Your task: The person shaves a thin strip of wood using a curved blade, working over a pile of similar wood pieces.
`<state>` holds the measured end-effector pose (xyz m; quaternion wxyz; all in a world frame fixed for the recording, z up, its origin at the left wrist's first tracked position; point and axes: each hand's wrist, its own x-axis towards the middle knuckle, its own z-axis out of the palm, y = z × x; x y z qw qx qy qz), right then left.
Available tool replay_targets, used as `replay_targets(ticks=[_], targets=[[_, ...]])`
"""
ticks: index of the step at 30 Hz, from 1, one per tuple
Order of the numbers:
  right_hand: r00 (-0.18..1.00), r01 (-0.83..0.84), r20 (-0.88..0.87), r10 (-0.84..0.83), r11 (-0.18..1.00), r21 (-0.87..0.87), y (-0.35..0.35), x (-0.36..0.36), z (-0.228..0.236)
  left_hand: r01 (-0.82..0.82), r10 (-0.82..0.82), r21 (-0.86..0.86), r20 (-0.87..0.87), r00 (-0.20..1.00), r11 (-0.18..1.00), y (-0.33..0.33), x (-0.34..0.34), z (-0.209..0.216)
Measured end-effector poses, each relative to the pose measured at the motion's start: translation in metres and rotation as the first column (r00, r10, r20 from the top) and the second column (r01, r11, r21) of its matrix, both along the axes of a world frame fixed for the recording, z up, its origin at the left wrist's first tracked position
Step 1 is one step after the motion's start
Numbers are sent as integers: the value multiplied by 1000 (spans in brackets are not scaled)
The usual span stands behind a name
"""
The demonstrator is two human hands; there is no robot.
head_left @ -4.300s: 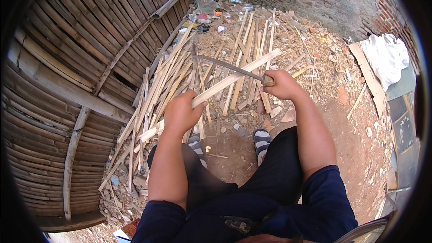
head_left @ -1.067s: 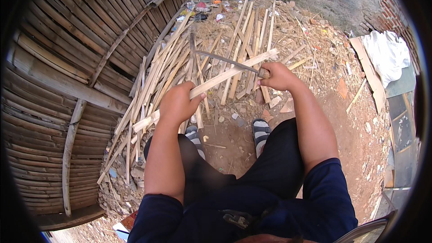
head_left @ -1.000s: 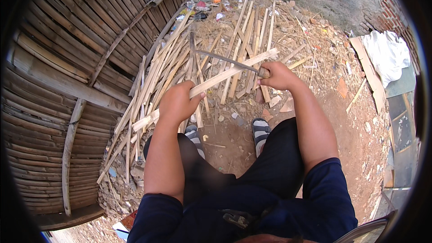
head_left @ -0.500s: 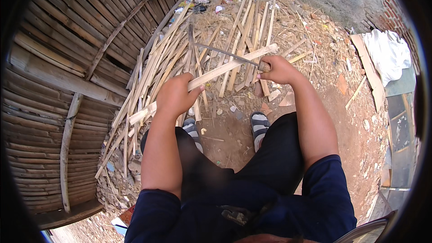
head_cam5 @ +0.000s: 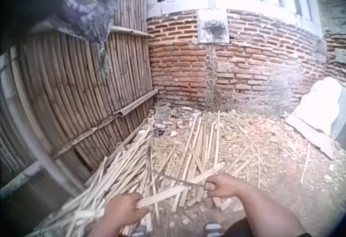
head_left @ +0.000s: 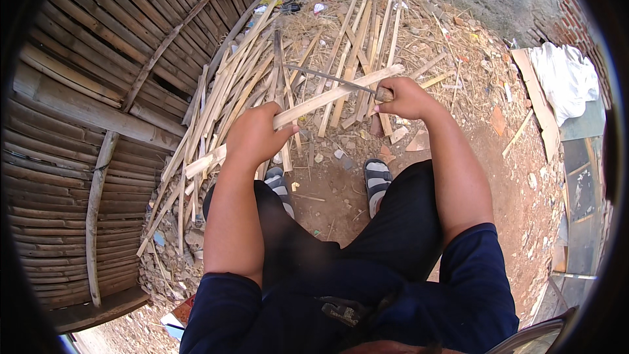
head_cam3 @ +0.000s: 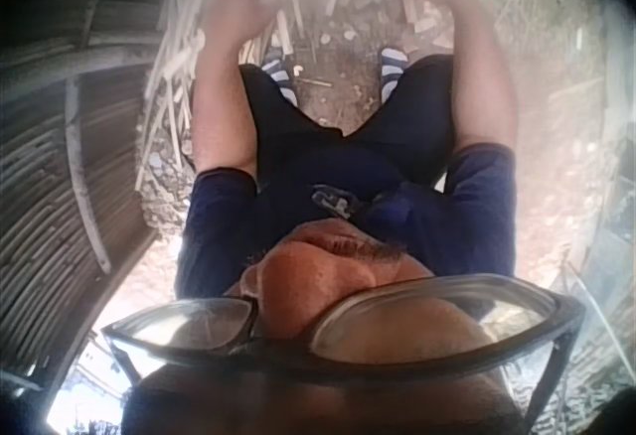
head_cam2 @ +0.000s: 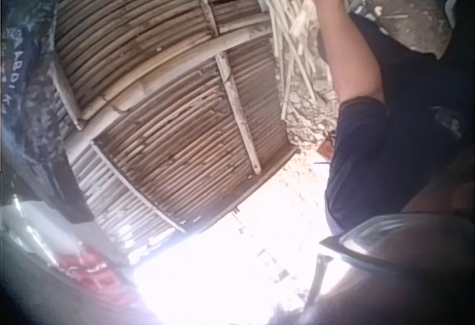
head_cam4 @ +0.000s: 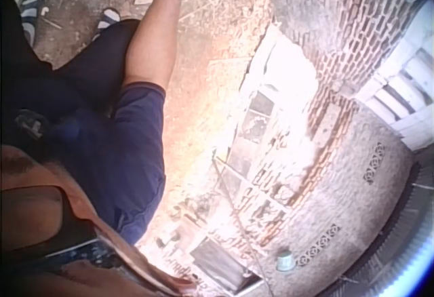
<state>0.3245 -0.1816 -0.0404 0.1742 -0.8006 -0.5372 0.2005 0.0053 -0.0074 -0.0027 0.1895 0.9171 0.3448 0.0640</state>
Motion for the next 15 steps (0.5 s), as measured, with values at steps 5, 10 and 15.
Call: replay_targets(ticks=[5, 10, 15], targets=[[1000, 20, -22, -19, 998, 61, -4, -2, 14, -4, 4, -5, 32, 999, 1000, 7, -4, -7], [993, 108, 46, -108, 994, -3, -7, 3, 19, -66, 67, -46, 5, 998, 997, 1, 1, 1], [980, 18, 198, -10, 999, -37, 2, -30, 31, -102, 102, -17, -23, 995, 995, 3, -1, -3]])
